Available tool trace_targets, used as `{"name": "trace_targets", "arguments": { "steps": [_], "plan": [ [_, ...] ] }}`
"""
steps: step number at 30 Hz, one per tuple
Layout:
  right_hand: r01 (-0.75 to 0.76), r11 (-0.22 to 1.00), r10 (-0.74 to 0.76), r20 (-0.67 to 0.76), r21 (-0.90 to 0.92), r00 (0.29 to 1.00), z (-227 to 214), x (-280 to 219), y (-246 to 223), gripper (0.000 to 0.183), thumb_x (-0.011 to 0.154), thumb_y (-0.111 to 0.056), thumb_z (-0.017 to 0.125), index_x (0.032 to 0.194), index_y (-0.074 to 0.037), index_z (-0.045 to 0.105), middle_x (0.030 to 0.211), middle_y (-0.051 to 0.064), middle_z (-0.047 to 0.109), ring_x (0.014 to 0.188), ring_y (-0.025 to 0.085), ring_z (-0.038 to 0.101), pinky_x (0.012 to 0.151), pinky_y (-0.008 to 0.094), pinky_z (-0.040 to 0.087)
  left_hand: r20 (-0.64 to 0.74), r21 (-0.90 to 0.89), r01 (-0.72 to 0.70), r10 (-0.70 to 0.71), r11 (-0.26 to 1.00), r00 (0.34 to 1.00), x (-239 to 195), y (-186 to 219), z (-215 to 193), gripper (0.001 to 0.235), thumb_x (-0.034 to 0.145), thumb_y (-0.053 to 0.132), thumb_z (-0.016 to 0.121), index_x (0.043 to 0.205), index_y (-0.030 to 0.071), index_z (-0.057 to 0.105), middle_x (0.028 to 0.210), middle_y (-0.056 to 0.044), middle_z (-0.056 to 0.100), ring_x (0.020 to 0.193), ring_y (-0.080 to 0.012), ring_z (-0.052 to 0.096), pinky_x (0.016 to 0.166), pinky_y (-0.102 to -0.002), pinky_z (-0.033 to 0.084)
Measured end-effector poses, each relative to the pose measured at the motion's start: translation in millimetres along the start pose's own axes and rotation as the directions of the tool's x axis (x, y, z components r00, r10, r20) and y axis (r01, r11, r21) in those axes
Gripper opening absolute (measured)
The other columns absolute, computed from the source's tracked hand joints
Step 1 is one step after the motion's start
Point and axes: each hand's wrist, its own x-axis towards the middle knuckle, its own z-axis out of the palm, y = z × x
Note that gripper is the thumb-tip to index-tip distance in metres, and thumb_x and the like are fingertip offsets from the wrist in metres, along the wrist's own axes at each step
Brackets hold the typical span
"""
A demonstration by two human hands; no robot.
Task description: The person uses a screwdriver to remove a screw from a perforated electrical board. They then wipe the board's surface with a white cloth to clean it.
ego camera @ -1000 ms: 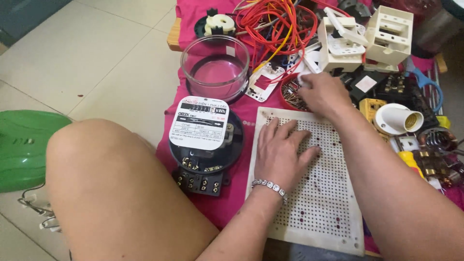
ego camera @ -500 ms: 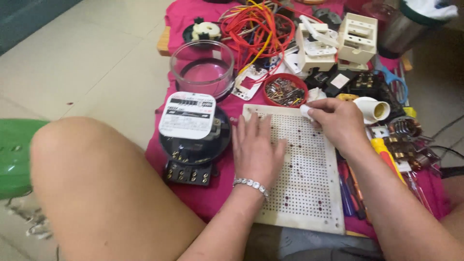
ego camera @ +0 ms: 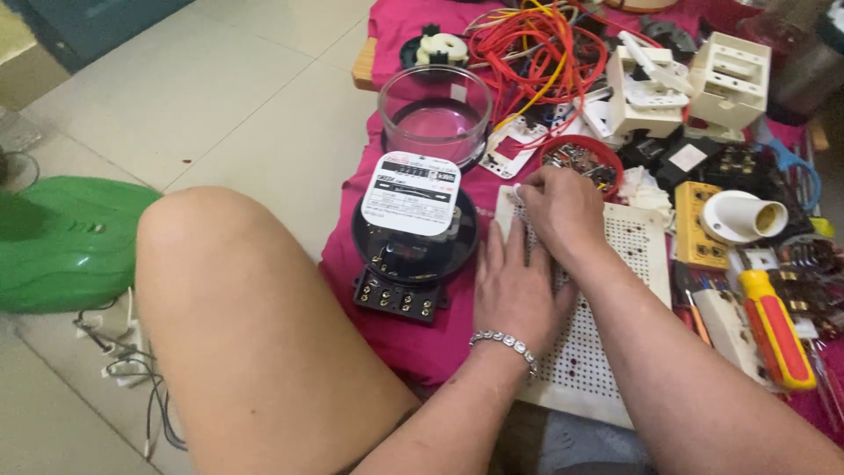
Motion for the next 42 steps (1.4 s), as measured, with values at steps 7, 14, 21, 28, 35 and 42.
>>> {"name": "trace_targets", "arguments": {
  "steps": [7,14,21,28,35,42],
  "plan": [
    [-0.058,0.997,0.057,-0.028,-0.048,0.998,-19.7,-15.6,12.7,0.026,0.092,-0.036,0.068,0.109,-0.022,0.082,0.100,0.011,0.078,0.109,0.040,0.069,0.093,0.054,0.054,0.076,-0.050,0.052,-0.048,0.997,0.996,3.6,2.4,-4.5,0.069,0.087,0.044,0.062,0.148,0.016,0.046,0.164,-0.015,0.031,0.155,-0.0405,0.015,0.124,-0.053,0.017],
    [-0.014,1.000,0.014,-0.009,0.010,1.000,-1.9,-4.5,-26.4,0.026,0.091,-0.034,0.068,0.107,-0.020,0.082,0.101,0.013,0.078,0.107,0.042,0.069,0.090,0.056,0.054,0.012,-0.055,0.049,-0.048,0.997,0.999,3.3,-1.8,3.8,0.070,0.082,0.040,0.063,0.145,0.011,0.051,0.163,-0.014,0.032,0.155,-0.0394,0.018,0.124,-0.051,0.018],
    [-0.054,0.998,0.053,0.032,0.023,0.998,-3.8,7.6,-12.8,0.026,0.090,-0.040,0.063,0.109,-0.032,0.080,0.101,0.004,0.078,0.111,0.034,0.070,0.092,0.049,0.055,0.052,-0.082,0.052,-0.048,0.995,0.998,3.1,1.7,-2.3,0.069,0.082,0.042,0.065,0.143,0.013,0.052,0.163,-0.013,0.031,0.154,-0.0413,0.017,0.125,-0.052,0.019],
    [0.225,0.972,-0.229,0.063,0.065,0.971,-25.5,-19.1,-27.4,0.022,0.088,-0.030,0.071,0.104,-0.020,0.082,0.096,0.019,0.076,0.102,0.045,0.070,0.085,0.057,0.055,-0.208,-0.518,0.079,-0.215,0.852,0.954,4.7,-9.0,3.1,0.011,0.087,0.012,0.046,0.097,0.015,0.051,0.115,-0.004,0.054,0.120,-0.0306,0.059,0.101,-0.043,0.051],
    [0.283,0.953,-0.288,0.035,0.111,0.957,-24.0,-20.8,-16.3,0.016,0.090,-0.026,0.072,0.102,-0.019,0.081,0.094,0.018,0.074,0.100,0.042,0.070,0.085,0.054,0.055,-0.360,-0.568,-0.004,-0.244,0.823,0.900,6.4,-12.6,12.9,0.009,0.091,0.019,0.044,0.099,0.020,0.048,0.098,-0.006,0.058,0.100,-0.0317,0.065,0.086,-0.044,0.054],
    [0.317,0.948,-0.317,0.023,0.019,0.948,-5.9,-23.2,-9.7,0.016,0.091,-0.033,0.074,0.103,-0.024,0.081,0.094,0.011,0.074,0.100,0.036,0.071,0.085,0.049,0.056,-0.458,-0.589,-0.115,-0.213,0.800,0.863,3.6,-15.7,14.0,0.022,0.103,0.027,0.036,0.095,0.014,0.051,0.086,-0.014,0.054,0.089,-0.0388,0.061,0.084,-0.044,0.052]
  ]
}}
